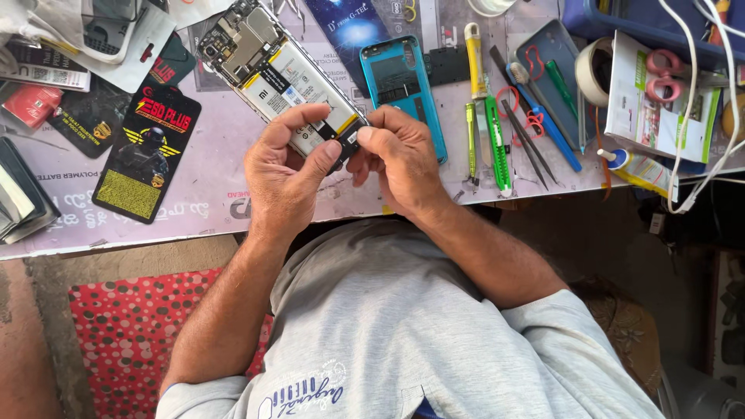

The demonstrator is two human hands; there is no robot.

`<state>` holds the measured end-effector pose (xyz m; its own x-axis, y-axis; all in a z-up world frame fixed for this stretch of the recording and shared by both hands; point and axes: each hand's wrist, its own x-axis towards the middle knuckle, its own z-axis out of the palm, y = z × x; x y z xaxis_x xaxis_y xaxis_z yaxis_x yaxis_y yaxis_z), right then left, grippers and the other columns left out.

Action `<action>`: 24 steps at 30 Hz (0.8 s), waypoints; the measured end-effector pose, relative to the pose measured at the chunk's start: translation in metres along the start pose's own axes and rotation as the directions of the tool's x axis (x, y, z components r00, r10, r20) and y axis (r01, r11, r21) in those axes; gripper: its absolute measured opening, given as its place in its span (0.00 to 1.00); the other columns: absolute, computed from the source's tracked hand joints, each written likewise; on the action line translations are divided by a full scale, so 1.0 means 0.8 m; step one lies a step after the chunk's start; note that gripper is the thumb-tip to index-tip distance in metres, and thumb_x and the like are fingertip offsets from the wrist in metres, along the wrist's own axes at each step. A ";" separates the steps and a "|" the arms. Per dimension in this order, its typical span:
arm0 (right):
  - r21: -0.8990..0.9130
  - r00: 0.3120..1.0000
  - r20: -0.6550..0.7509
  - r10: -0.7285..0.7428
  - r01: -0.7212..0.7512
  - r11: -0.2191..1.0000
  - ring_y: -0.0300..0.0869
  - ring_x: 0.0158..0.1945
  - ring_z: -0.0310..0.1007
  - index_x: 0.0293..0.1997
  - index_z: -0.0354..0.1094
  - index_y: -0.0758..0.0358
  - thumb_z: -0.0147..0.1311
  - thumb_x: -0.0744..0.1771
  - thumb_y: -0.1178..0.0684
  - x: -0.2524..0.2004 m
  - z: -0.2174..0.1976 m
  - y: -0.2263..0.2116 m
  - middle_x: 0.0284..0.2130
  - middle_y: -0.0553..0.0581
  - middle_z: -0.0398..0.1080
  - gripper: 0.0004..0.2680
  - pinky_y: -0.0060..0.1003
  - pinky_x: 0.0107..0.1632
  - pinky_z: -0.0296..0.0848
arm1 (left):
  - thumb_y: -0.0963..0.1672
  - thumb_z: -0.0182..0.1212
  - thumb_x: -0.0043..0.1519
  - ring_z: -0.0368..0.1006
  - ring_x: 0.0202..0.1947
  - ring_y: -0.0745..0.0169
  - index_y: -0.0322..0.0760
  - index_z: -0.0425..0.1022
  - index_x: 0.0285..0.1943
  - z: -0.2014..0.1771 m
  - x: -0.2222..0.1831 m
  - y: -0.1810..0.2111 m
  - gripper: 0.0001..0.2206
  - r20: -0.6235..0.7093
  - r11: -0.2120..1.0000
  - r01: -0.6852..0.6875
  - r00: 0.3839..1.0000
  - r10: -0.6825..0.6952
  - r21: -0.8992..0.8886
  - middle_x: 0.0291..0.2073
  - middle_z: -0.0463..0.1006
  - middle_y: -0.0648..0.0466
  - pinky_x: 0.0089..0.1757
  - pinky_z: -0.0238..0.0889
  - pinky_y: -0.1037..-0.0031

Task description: The person cleans and handles internal mobile phone components, including the battery and small electronic modules, using a toothbrush and tweezers before fitting parts together by hand.

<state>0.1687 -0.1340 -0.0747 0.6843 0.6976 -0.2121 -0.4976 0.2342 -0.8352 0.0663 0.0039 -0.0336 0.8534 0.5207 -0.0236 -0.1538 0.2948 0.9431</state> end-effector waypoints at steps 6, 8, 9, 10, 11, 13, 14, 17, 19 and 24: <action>-0.300 0.922 0.013 -0.386 0.372 0.879 0.32 0.29 0.70 0.54 0.65 0.67 0.56 0.71 0.56 -0.004 -0.026 -0.022 0.34 0.53 0.71 0.09 0.27 0.28 0.68 | 0.35 0.69 0.63 0.74 0.46 0.73 0.28 0.74 0.63 -0.035 -0.004 -0.043 0.18 0.025 0.998 0.010 1.000 -0.011 0.068 0.49 0.78 0.55 0.49 0.71 0.81; -0.504 0.705 -0.048 -0.708 0.595 0.627 0.32 0.28 0.67 0.53 0.65 0.66 0.61 0.73 0.60 -0.006 -0.060 -0.053 0.35 0.52 0.70 0.07 0.27 0.32 0.67 | 0.34 0.68 0.64 0.73 0.50 0.74 0.29 0.74 0.64 -0.050 -0.008 -0.042 0.18 0.070 0.989 -0.030 0.997 0.020 0.141 0.53 0.78 0.56 0.52 0.70 0.82; -0.670 0.683 -0.014 -0.730 0.536 0.514 0.33 0.29 0.67 0.51 0.66 0.66 0.62 0.73 0.62 -0.011 -0.074 -0.074 0.35 0.53 0.71 0.06 0.28 0.32 0.67 | 0.34 0.68 0.64 0.72 0.47 0.75 0.29 0.75 0.63 -0.055 -0.006 -0.038 0.18 0.062 0.978 0.001 0.998 -0.014 0.210 0.51 0.78 0.56 0.48 0.69 0.83; -0.807 0.660 0.020 -0.751 0.454 0.378 0.33 0.30 0.68 0.49 0.67 0.66 0.63 0.72 0.64 -0.016 -0.087 -0.096 0.35 0.53 0.71 0.06 0.28 0.33 0.68 | 0.34 0.68 0.63 0.71 0.44 0.76 0.29 0.75 0.62 -0.060 -0.007 -0.033 0.18 0.054 0.960 0.031 0.997 -0.047 0.278 0.50 0.78 0.57 0.45 0.67 0.84; -0.889 0.729 0.098 -0.677 0.369 0.269 0.33 0.32 0.69 0.50 0.67 0.66 0.63 0.71 0.65 -0.025 -0.095 -0.116 0.35 0.53 0.72 0.07 0.29 0.35 0.69 | 0.35 0.68 0.62 0.70 0.41 0.77 0.29 0.76 0.61 -0.065 -0.008 -0.027 0.18 0.039 0.935 0.063 0.996 -0.082 0.349 0.48 0.78 0.58 0.41 0.66 0.84; -0.961 0.849 0.163 -0.502 0.252 0.114 0.35 0.32 0.70 0.51 0.67 0.65 0.64 0.69 0.65 -0.037 -0.097 -0.136 0.35 0.54 0.73 0.09 0.31 0.35 0.69 | 0.35 0.68 0.61 0.71 0.39 0.78 0.29 0.77 0.60 -0.070 -0.006 -0.018 0.17 0.050 0.922 0.128 0.986 -0.157 0.365 0.45 0.78 0.58 0.40 0.66 0.84; -0.973 0.895 0.163 -0.415 0.215 0.081 0.37 0.30 0.69 0.51 0.68 0.65 0.66 0.67 0.64 -0.044 -0.094 -0.139 0.35 0.54 0.73 0.11 0.33 0.34 0.69 | 0.35 0.68 0.61 0.71 0.38 0.78 0.29 0.77 0.60 -0.071 -0.003 -0.016 0.17 0.054 0.914 0.159 0.980 -0.192 0.374 0.43 0.78 0.58 0.39 0.67 0.84; -0.979 0.934 0.198 -0.297 0.174 -0.106 0.47 0.32 0.74 0.51 0.67 0.66 0.66 0.65 0.61 -0.045 -0.085 -0.127 0.32 0.58 0.73 0.13 0.41 0.35 0.71 | 0.35 0.67 0.61 0.73 0.43 0.79 0.28 0.77 0.59 -0.071 0.003 -0.007 0.16 0.121 0.915 0.118 0.977 -0.177 0.386 0.45 0.79 0.58 0.44 0.70 0.85; -0.968 0.943 0.196 -0.270 0.142 -0.205 0.53 0.35 0.77 0.51 0.66 0.66 0.65 0.64 0.60 -0.040 -0.083 -0.119 0.32 0.61 0.74 0.13 0.47 0.38 0.74 | 0.35 0.69 0.60 0.68 0.37 0.77 0.28 0.79 0.59 -0.069 0.006 0.002 0.17 0.102 0.831 0.120 0.973 -0.207 0.542 0.42 0.78 0.57 0.38 0.66 0.84; -0.947 0.943 0.189 -0.276 0.101 -0.305 0.60 0.37 0.77 0.52 0.64 0.68 0.61 0.64 0.62 -0.034 -0.078 -0.108 0.36 0.66 0.75 0.13 0.52 0.40 0.74 | 0.36 0.67 0.59 0.72 0.35 0.80 0.31 0.79 0.57 -0.060 0.011 0.012 0.16 0.080 0.809 0.270 0.929 -0.362 0.522 0.38 0.80 0.59 0.35 0.69 0.85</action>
<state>0.2268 -0.2154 -0.0283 0.6814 0.7209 0.1261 0.7254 -0.6424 -0.2473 0.0481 0.0498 -0.0408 0.8882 0.3125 -0.3367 0.3660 -0.0386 0.9298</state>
